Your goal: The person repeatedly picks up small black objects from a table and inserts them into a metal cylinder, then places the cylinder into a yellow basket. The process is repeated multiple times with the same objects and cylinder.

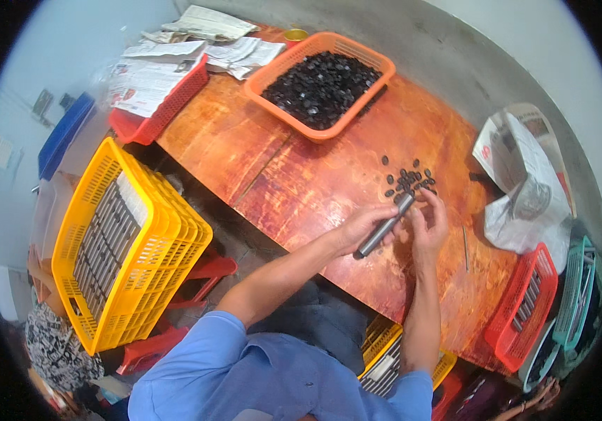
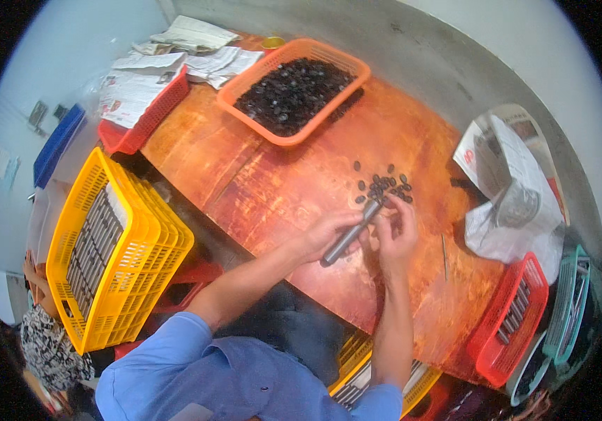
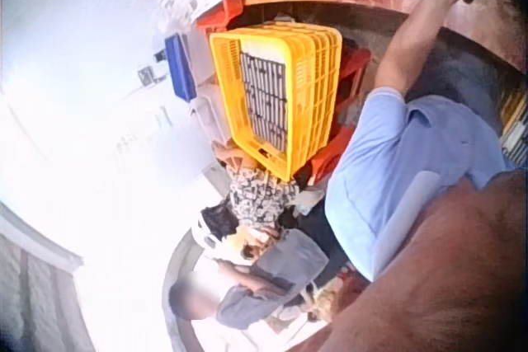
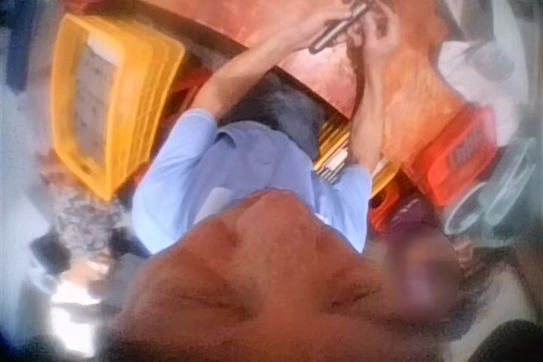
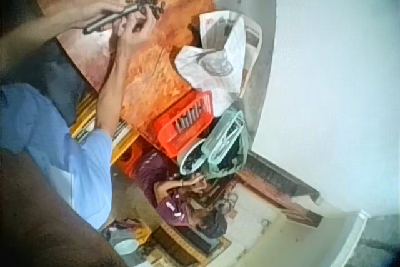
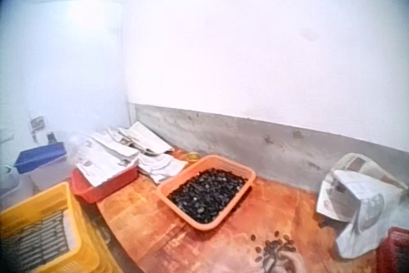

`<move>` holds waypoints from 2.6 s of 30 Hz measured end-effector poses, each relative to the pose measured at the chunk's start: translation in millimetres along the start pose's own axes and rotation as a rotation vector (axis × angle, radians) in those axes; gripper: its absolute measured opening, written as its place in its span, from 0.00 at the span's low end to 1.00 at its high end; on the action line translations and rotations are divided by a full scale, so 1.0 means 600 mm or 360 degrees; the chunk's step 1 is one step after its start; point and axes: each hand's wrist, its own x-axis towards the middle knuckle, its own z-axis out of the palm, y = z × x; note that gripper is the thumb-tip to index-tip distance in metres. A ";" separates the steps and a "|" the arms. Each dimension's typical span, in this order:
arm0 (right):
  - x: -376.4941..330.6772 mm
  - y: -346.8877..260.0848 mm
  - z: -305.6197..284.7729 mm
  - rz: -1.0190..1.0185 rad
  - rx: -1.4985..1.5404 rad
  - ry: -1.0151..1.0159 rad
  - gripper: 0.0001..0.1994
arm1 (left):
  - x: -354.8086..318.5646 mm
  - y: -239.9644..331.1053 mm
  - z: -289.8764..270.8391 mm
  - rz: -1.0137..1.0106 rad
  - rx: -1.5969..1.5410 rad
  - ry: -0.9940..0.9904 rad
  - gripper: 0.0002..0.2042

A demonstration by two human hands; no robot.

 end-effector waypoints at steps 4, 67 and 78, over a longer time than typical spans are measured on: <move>0.000 -0.010 -0.004 0.0431 0.0245 -0.0153 0.13 | 0.002 0.003 0.016 -0.0145 0.0196 0.0121 0.18; -0.069 -0.005 -0.117 0.0188 -0.0199 -0.0422 0.11 | -0.026 -0.025 0.060 0.1153 0.3037 0.0077 0.17; -0.025 -0.043 -0.102 0.0433 -0.0454 -0.0472 0.12 | -0.023 -0.019 0.065 0.1165 0.3010 0.0095 0.16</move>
